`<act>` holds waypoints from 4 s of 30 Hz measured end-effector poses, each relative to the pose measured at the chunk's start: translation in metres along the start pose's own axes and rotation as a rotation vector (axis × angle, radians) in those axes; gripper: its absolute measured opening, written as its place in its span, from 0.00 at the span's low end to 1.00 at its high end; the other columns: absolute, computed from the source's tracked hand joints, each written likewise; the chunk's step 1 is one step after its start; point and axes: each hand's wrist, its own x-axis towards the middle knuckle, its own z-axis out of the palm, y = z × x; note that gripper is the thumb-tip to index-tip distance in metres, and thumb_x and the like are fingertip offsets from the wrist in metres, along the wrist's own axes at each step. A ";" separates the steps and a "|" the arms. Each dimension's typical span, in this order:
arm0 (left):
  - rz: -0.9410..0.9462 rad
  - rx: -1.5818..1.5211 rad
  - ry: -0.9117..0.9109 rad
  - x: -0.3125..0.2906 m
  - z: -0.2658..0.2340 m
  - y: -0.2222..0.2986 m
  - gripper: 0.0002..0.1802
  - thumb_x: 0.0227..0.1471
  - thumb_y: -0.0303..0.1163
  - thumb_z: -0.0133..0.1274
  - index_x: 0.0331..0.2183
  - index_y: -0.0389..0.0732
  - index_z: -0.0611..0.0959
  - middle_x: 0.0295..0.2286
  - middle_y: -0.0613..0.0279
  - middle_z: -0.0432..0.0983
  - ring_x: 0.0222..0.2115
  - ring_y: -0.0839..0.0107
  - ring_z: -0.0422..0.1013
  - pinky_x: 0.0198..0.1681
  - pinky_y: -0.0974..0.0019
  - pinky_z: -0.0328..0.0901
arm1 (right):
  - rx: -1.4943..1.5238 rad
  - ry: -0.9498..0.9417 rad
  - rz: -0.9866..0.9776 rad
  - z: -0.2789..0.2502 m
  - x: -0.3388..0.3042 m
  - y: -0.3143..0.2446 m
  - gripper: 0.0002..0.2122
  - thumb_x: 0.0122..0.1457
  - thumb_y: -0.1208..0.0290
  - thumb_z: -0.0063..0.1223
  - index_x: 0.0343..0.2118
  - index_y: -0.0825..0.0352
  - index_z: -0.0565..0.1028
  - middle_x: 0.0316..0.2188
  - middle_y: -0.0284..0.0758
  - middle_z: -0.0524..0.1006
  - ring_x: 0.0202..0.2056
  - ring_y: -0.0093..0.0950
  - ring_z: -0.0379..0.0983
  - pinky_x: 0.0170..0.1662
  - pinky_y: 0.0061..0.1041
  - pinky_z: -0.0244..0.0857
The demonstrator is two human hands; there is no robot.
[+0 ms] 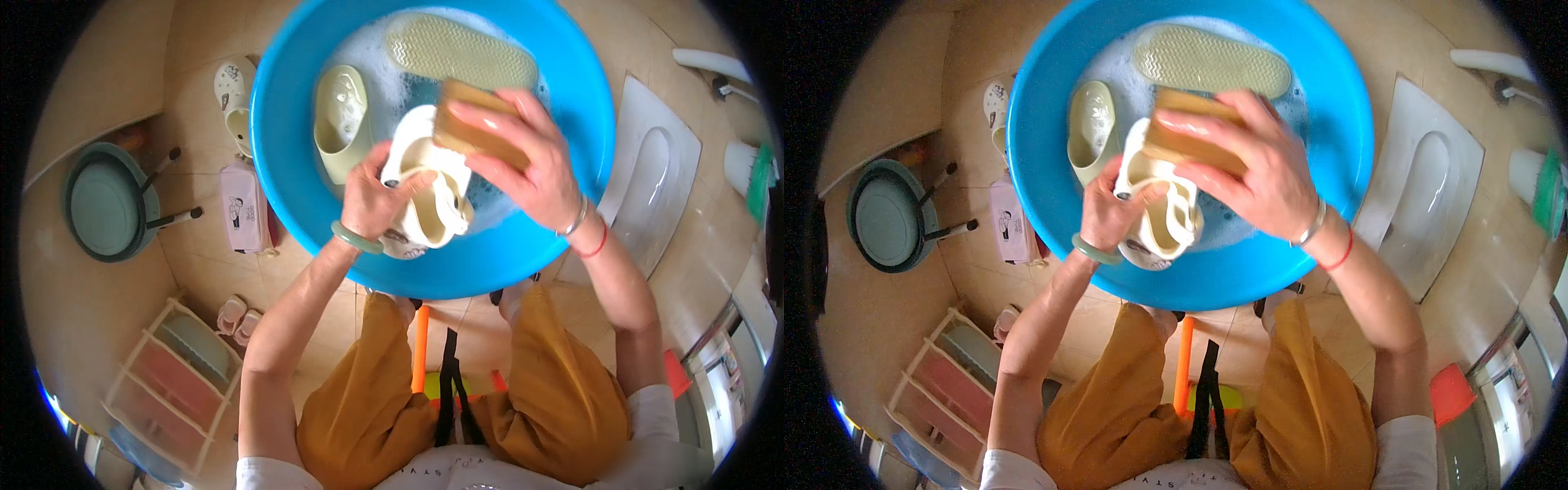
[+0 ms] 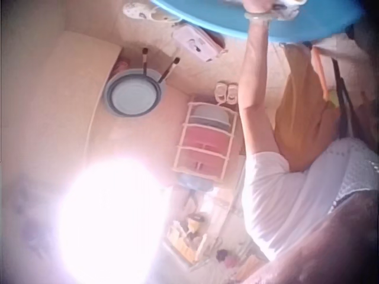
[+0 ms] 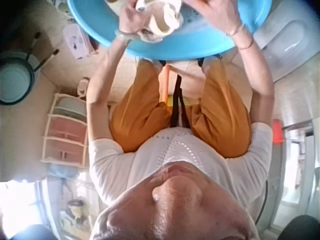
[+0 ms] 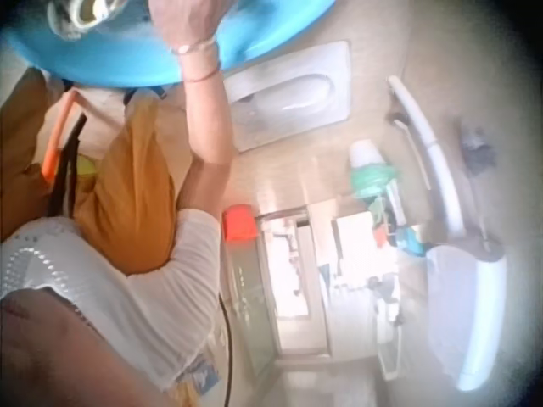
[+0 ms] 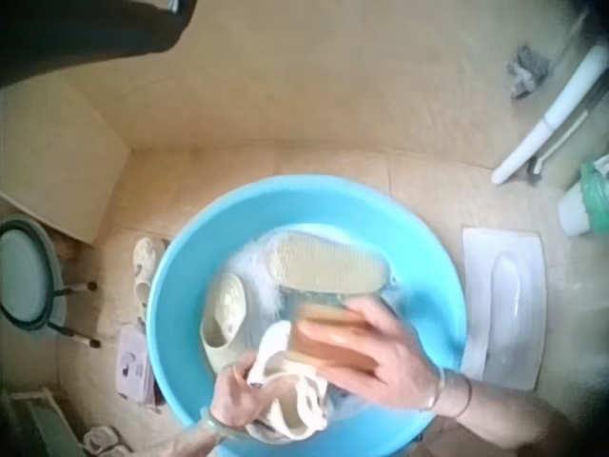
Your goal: The person scrubs a pair of white and yellow slippers using a brush and soapy water in a blue basin. They clean the exterior and interior surfaces of the slippers, scrubbing the soles and the footbeds thoroughly.
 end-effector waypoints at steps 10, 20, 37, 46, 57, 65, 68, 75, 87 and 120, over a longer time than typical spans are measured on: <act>0.113 0.174 -0.093 -0.001 0.005 0.013 0.22 0.47 0.32 0.67 0.43 0.33 0.80 0.36 0.56 0.81 0.34 0.75 0.76 0.39 0.68 0.71 | -0.007 0.025 -0.034 0.015 0.022 0.001 0.17 0.51 0.65 0.64 0.46 0.54 0.80 0.38 0.35 0.72 0.40 0.35 0.71 0.42 0.29 0.69; -0.315 -0.466 -0.015 0.008 -0.019 -0.007 0.38 0.51 0.47 0.63 0.55 0.35 0.68 0.44 0.56 0.74 0.46 0.68 0.71 0.51 0.64 0.65 | -0.236 -0.085 0.528 0.076 -0.070 0.089 0.27 0.56 0.61 0.59 0.60 0.55 0.66 0.41 0.44 0.71 0.41 0.43 0.70 0.46 0.38 0.66; 0.030 0.282 0.118 0.012 0.020 -0.062 0.33 0.46 0.26 0.65 0.53 0.41 0.69 0.42 0.47 0.72 0.39 0.58 0.73 0.40 0.62 0.70 | -0.157 -0.190 0.325 0.084 -0.037 0.023 0.24 0.56 0.59 0.57 0.57 0.51 0.69 0.39 0.39 0.69 0.43 0.42 0.72 0.40 0.39 0.71; 0.060 -0.013 0.003 0.009 0.006 -0.053 0.21 0.50 0.32 0.65 0.34 0.47 0.66 0.25 0.74 0.64 0.29 0.82 0.62 0.33 0.73 0.62 | -0.196 0.003 0.559 0.066 -0.040 0.096 0.24 0.56 0.60 0.59 0.56 0.51 0.69 0.42 0.43 0.69 0.43 0.45 0.69 0.46 0.40 0.66; 0.286 0.106 0.171 0.004 0.013 -0.037 0.42 0.44 0.25 0.68 0.60 0.44 0.67 0.43 0.66 0.68 0.49 0.69 0.69 0.53 0.63 0.67 | 1.018 0.004 1.066 0.038 -0.032 0.066 0.27 0.58 0.56 0.55 0.59 0.59 0.66 0.35 0.26 0.75 0.31 0.17 0.71 0.30 0.17 0.62; 0.235 -0.022 0.344 -0.022 0.024 -0.054 0.40 0.53 0.19 0.57 0.63 0.46 0.59 0.56 0.59 0.59 0.54 0.65 0.64 0.57 0.62 0.64 | 0.452 -0.005 0.934 0.042 -0.026 0.077 0.30 0.56 0.67 0.59 0.60 0.70 0.63 0.41 0.37 0.76 0.34 0.21 0.72 0.37 0.21 0.69; -0.102 -0.004 0.021 -0.056 0.033 -0.052 0.40 0.55 0.18 0.53 0.64 0.47 0.57 0.54 0.58 0.67 0.47 0.69 0.71 0.48 0.68 0.68 | 0.211 0.091 0.787 0.058 -0.047 0.100 0.31 0.55 0.65 0.61 0.60 0.68 0.63 0.52 0.47 0.70 0.49 0.35 0.70 0.53 0.30 0.65; 0.220 0.628 0.098 -0.006 0.011 -0.013 0.33 0.48 0.30 0.64 0.55 0.39 0.72 0.43 0.52 0.73 0.43 0.65 0.71 0.42 0.65 0.69 | 0.536 0.193 0.770 0.049 -0.054 0.072 0.26 0.59 0.68 0.55 0.60 0.69 0.63 0.47 0.38 0.73 0.43 0.30 0.72 0.48 0.26 0.68; -0.390 0.036 -0.292 -0.010 0.043 -0.093 0.39 0.51 0.49 0.62 0.51 0.30 0.66 0.44 0.54 0.72 0.44 0.66 0.69 0.44 0.65 0.66 | 0.296 0.362 0.678 0.105 -0.074 0.087 0.25 0.63 0.65 0.48 0.62 0.67 0.61 0.42 0.39 0.75 0.40 0.32 0.74 0.46 0.29 0.67; -0.494 -0.800 -0.170 -0.011 0.059 -0.014 0.29 0.62 0.51 0.44 0.56 0.42 0.68 0.44 0.57 0.76 0.42 0.65 0.75 0.44 0.60 0.73 | 0.047 -0.272 0.436 0.046 -0.092 0.022 0.18 0.61 0.60 0.46 0.50 0.66 0.71 0.31 0.46 0.79 0.30 0.41 0.78 0.31 0.37 0.71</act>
